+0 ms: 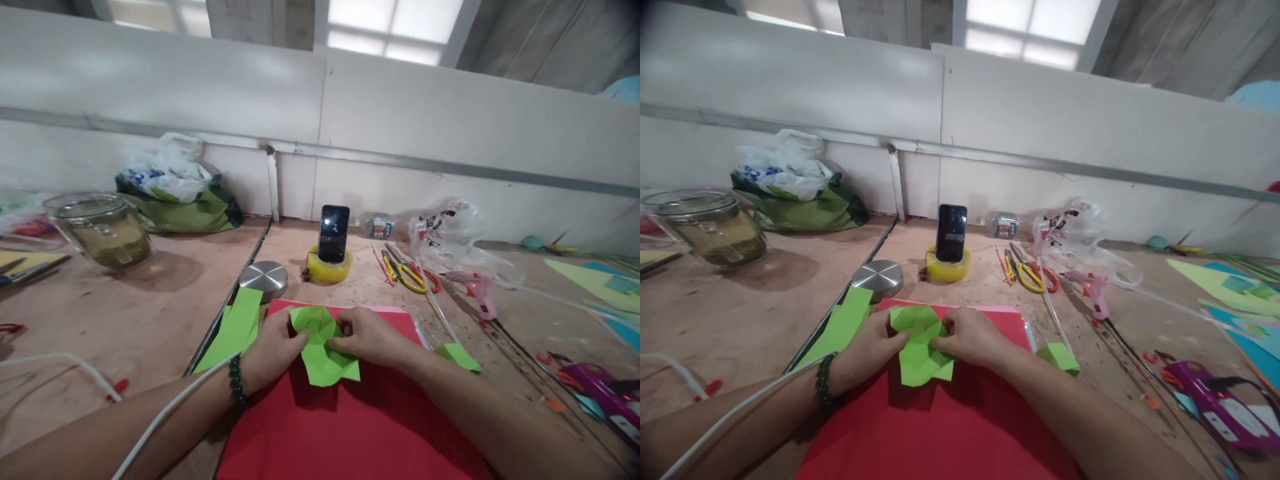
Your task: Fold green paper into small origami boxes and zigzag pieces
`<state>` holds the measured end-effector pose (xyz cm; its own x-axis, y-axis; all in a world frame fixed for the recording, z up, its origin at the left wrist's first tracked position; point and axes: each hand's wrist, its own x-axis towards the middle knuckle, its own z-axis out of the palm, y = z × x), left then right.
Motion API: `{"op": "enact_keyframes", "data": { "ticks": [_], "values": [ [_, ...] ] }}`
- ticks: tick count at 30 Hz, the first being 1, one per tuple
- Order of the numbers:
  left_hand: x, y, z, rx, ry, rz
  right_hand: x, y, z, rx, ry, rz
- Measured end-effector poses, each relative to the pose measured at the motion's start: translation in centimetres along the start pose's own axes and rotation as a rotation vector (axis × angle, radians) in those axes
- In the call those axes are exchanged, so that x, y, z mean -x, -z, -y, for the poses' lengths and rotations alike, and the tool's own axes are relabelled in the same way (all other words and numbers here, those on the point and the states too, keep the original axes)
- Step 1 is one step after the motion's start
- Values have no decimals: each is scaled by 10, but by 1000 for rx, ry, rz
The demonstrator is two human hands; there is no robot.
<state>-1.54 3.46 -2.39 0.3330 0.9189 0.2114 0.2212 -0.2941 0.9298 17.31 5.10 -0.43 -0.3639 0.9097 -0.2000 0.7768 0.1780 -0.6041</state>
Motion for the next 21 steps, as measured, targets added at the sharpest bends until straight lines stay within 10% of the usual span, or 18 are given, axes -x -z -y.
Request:
{"op": "enact_keyframes", "data": {
  "ticks": [21],
  "values": [
    [-3,-6,0,-68,10,59,2,1,13,235,-7,-62]
  ]
}}
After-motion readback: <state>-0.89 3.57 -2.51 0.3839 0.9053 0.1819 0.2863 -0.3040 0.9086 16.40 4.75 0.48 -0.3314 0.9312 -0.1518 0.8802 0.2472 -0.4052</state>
